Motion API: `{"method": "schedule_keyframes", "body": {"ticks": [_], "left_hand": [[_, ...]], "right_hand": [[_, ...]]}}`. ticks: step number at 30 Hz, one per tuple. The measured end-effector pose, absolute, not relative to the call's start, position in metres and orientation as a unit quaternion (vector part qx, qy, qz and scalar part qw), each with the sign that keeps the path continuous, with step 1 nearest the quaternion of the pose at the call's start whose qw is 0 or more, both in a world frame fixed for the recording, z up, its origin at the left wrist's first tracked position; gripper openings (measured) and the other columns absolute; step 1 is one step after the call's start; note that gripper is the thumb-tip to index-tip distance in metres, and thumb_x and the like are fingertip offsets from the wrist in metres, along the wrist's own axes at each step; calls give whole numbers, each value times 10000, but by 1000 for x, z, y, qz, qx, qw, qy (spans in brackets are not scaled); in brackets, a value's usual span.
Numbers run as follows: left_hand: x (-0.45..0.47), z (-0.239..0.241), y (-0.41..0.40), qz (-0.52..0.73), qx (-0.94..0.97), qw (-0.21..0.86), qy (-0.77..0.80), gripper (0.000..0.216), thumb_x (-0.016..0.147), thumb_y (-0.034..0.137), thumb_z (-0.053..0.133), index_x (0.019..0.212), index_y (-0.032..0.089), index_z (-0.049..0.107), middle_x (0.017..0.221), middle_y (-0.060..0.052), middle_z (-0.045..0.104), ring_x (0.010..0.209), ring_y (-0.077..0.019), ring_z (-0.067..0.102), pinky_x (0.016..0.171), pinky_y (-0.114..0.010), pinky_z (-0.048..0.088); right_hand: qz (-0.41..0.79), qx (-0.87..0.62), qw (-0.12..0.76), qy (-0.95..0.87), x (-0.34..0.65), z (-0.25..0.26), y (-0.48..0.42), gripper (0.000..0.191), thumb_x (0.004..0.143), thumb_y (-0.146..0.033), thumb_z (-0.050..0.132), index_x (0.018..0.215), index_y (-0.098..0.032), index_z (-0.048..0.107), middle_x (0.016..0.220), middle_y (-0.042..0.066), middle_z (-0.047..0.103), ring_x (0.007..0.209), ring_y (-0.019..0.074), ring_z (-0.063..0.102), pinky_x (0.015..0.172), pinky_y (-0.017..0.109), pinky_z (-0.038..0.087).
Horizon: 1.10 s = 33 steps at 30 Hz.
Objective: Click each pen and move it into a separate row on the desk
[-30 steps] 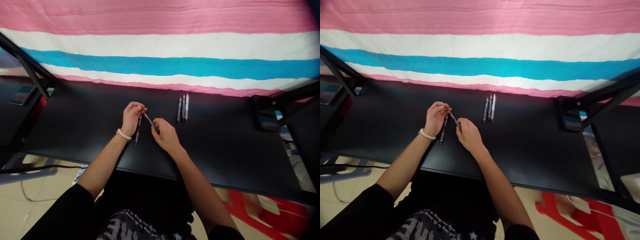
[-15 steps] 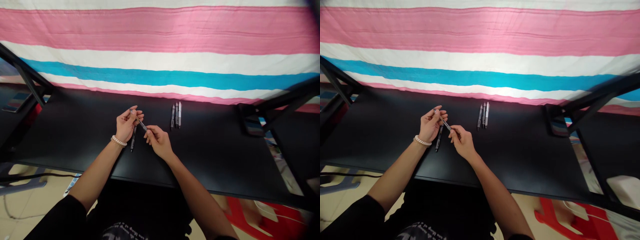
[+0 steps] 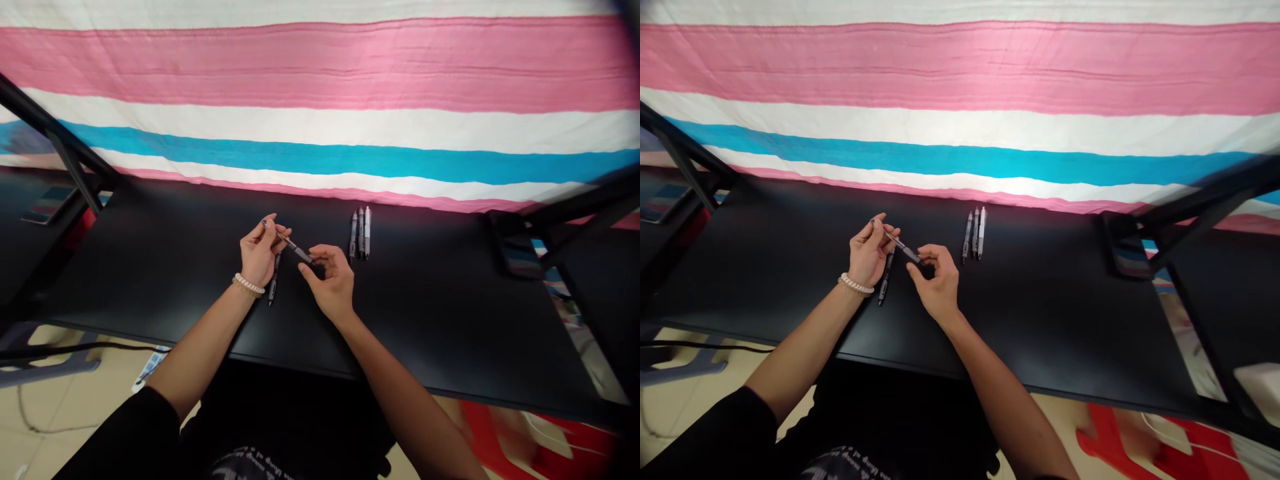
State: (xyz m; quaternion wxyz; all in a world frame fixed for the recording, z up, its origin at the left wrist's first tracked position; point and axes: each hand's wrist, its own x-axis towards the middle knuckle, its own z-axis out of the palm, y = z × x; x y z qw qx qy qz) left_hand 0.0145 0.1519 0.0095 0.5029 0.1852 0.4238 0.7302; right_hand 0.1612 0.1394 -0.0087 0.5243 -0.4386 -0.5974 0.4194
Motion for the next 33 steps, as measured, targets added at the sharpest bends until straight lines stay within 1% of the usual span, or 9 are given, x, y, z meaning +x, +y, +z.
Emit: {"method": "schedule_keyframes", "body": {"ticks": [2, 4, 8, 10, 12, 15, 19, 24, 33], "left_hand": [[14, 10, 152, 730, 179, 518, 407, 361, 740, 395, 833, 1015, 194, 713, 805, 2, 719, 817, -140, 738, 761, -247, 577], [13, 11, 152, 729, 169, 529, 400, 355, 733, 374, 841, 1008, 190, 713, 814, -3, 730, 818, -140, 739, 763, -238, 574], [12, 12, 151, 732, 156, 535, 392, 311, 732, 331, 842, 977, 181, 724, 812, -11, 740, 803, -145, 739, 761, -248, 583], [12, 13, 151, 733, 152, 538, 388, 286, 740, 315, 835, 967, 177, 729, 813, -15, 742, 799, -147, 739, 762, -257, 586], [12, 13, 152, 732, 150, 540, 387, 269, 750, 307, 826, 963, 175, 730, 813, -18, 742, 798, -147, 738, 764, -261, 584], [13, 13, 152, 732, 151, 539, 389, 261, 759, 305, 818, 964, 174, 726, 815, -19, 739, 800, -146, 736, 773, -268, 579], [12, 11, 153, 732, 153, 530, 400, 264, 761, 319, 817, 961, 177, 720, 821, -19, 736, 796, -142, 732, 796, -278, 568], [3, 10, 156, 774, 114, 467, 412, 200, 789, 311, 797, 934, 200, 713, 845, -5, 733, 830, -124, 727, 853, -270, 549], [17, 7, 152, 734, 136, 538, 391, 259, 746, 306, 837, 932, 174, 714, 825, -10, 730, 805, -130, 725, 806, -267, 566]], "right_hand": [[459, -434, 514, -580, 161, -10, 140, 264, 818, -331, 723, 1019, -221, 592, 939, 34, 672, 793, 160, 666, 689, 315, 573], [476, -430, 512, -572, 162, -10, 140, 174, 859, -326, 678, 971, -221, 597, 861, 13, 659, 724, 142, 647, 658, 299, 557], [447, -428, 526, -583, 164, -8, 142, 253, 781, -283, 761, 976, -230, 608, 950, 23, 649, 838, 159, 650, 724, 309, 554], [466, -437, 513, -573, 164, -7, 142, 196, 829, -320, 719, 955, -229, 599, 856, 5, 639, 738, 145, 636, 661, 300, 544], [453, -438, 515, -581, 164, -6, 143, 141, 859, -329, 683, 911, -227, 602, 823, 0, 627, 721, 142, 625, 680, 311, 545], [430, -437, 524, -591, 164, -6, 143, 259, 803, -342, 745, 985, -231, 597, 938, 24, 649, 828, 161, 647, 718, 313, 557], [471, -448, 501, -572, 165, -5, 142, 176, 907, -384, 632, 913, -211, 600, 762, -1, 655, 636, 126, 625, 606, 281, 534], [420, -456, 544, -566, 168, -6, 143, 166, 820, -306, 742, 904, -216, 631, 829, 4, 676, 771, 154, 680, 744, 321, 574], [368, -459, 547, -596, 169, -3, 143, 103, 813, -257, 737, 871, -222, 658, 852, 6, 705, 806, 168, 697, 790, 353, 597]]}}
